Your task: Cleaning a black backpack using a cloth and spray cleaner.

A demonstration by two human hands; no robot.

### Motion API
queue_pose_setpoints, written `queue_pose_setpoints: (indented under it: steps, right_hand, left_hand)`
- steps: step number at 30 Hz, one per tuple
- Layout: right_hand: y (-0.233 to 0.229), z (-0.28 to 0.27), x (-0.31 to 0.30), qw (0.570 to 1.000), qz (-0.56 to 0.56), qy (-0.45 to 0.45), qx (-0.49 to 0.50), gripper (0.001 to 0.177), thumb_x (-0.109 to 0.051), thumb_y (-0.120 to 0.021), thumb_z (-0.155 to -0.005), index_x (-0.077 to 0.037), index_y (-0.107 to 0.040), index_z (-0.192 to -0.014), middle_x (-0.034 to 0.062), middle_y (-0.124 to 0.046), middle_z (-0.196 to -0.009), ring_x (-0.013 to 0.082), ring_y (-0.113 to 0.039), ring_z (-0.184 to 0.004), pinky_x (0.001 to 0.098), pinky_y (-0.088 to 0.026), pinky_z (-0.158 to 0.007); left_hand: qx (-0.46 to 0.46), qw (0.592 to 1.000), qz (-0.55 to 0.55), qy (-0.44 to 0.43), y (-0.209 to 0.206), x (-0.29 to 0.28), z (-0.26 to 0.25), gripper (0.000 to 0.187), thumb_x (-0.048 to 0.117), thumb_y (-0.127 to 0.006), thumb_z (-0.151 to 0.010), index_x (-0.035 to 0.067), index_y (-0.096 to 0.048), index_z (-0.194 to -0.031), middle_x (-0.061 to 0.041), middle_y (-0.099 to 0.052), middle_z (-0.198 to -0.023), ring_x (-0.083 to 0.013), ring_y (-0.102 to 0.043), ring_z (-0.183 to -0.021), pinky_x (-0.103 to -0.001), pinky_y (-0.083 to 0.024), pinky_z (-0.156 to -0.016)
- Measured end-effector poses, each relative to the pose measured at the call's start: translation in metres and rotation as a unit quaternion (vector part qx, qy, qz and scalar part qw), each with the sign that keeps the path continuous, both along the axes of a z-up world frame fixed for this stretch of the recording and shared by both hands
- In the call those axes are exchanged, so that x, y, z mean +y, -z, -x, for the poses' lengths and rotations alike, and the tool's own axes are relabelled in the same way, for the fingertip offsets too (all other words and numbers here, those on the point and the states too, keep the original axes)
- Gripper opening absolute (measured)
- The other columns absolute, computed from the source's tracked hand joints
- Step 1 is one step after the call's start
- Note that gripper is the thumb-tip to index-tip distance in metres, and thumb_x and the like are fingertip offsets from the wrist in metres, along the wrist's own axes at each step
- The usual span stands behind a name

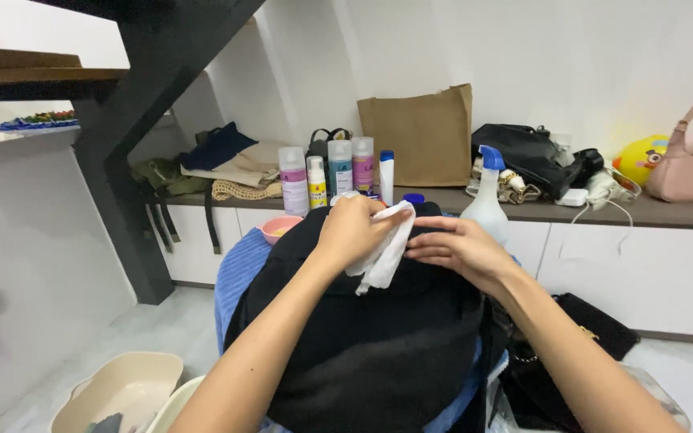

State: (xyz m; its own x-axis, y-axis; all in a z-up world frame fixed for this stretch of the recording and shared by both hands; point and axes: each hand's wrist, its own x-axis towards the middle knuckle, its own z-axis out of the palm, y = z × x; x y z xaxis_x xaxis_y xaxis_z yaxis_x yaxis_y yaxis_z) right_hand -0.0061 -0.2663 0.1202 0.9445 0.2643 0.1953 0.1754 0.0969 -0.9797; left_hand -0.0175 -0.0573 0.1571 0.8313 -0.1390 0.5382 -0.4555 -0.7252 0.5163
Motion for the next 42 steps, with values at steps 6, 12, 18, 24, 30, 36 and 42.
queue_pose_setpoints:
  steps: [6,12,18,24,30,36,42]
  right_hand:
    - [0.022,-0.022,0.008,0.996,-0.002,-0.088,0.028,0.073,0.004,-0.079,-0.076,0.001,-0.053,-0.144,0.0251,-0.071,-0.111,0.0382,-0.073,-0.094,0.0504,-0.059,-0.089]
    - [0.018,-0.065,-0.038,0.998,-0.054,-0.013,0.025,0.049,0.003,-0.077,-0.079,0.005,-0.064,-0.126,0.0217,-0.07,-0.103,0.0333,-0.073,-0.086,0.0488,-0.06,-0.082]
    - [0.023,-0.121,-0.09,0.977,-0.099,0.187,-0.034,0.05,-0.003,-0.075,-0.086,0.001,-0.058,-0.133,0.0186,-0.068,-0.108,0.028,-0.072,-0.084,0.0459,-0.059,-0.089]
    - [0.041,-0.233,-0.145,0.853,0.158,0.479,-0.132,0.088,-0.057,-0.095,-0.067,-0.016,-0.058,-0.135,0.0106,-0.066,-0.12,0.0281,-0.063,-0.113,0.0423,-0.048,-0.097]
    - [0.017,-0.28,-0.131,0.909,0.155,0.379,-0.082,0.118,-0.056,-0.092,-0.068,-0.007,-0.035,-0.159,0.0227,-0.06,-0.136,0.0376,-0.054,-0.13,0.0521,-0.039,-0.109]
    - [0.011,-0.257,-0.097,0.915,0.114,0.369,-0.113,0.065,-0.04,-0.082,-0.084,-0.003,-0.063,-0.134,0.0251,-0.064,-0.131,0.0385,-0.057,-0.128,0.048,-0.043,-0.106]
    - [-0.013,-0.232,-0.095,0.899,0.015,0.319,-0.299,0.021,-0.026,-0.082,-0.093,-0.011,-0.073,-0.105,0.0091,-0.068,-0.079,0.0194,-0.063,-0.054,0.0273,-0.049,-0.056]
  left_hand:
    - [-0.006,0.999,-0.016,0.041,-0.003,-0.018,-0.006,0.043,0.05,-0.061,-0.091,0.013,-0.079,-0.08,-0.022,-0.071,-0.07,-0.0468,-0.072,-0.086,-0.049,-0.057,-0.077]
    - [0.037,0.998,0.033,0.039,-0.001,0.002,-0.043,0.051,0.05,-0.056,-0.099,0.011,-0.074,-0.073,-0.011,-0.068,-0.061,-0.032,-0.071,-0.072,-0.039,-0.055,-0.072]
    - [0.147,0.97,0.156,0.113,0.011,0.021,-0.068,0.056,0.059,-0.06,-0.095,0.01,-0.078,-0.077,-0.011,-0.075,-0.075,-0.0233,-0.071,-0.075,-0.038,-0.058,-0.072]
    - [0.259,0.929,0.24,0.113,0.006,0.019,-0.082,0.065,0.056,-0.067,-0.089,-0.006,-0.072,-0.108,-0.017,-0.072,-0.094,-0.0281,-0.071,-0.089,-0.041,-0.059,-0.075]
    - [0.261,0.88,0.362,0.16,0.026,0.019,-0.115,0.052,0.046,-0.067,-0.097,-0.002,-0.069,-0.117,-0.02,-0.075,-0.105,-0.0319,-0.076,-0.096,-0.05,-0.061,-0.081]
    - [0.314,0.76,0.515,0.241,0.025,0.027,-0.109,0.061,0.039,-0.063,-0.101,0.005,-0.047,-0.149,-0.024,-0.059,-0.142,-0.0392,-0.059,-0.129,-0.065,-0.044,-0.105]
    - [0.31,0.691,0.567,0.322,0.015,0.023,-0.093,0.072,0.054,-0.048,-0.102,0.005,-0.04,-0.154,-0.024,-0.045,-0.155,-0.0423,-0.036,-0.147,-0.061,-0.024,-0.121]
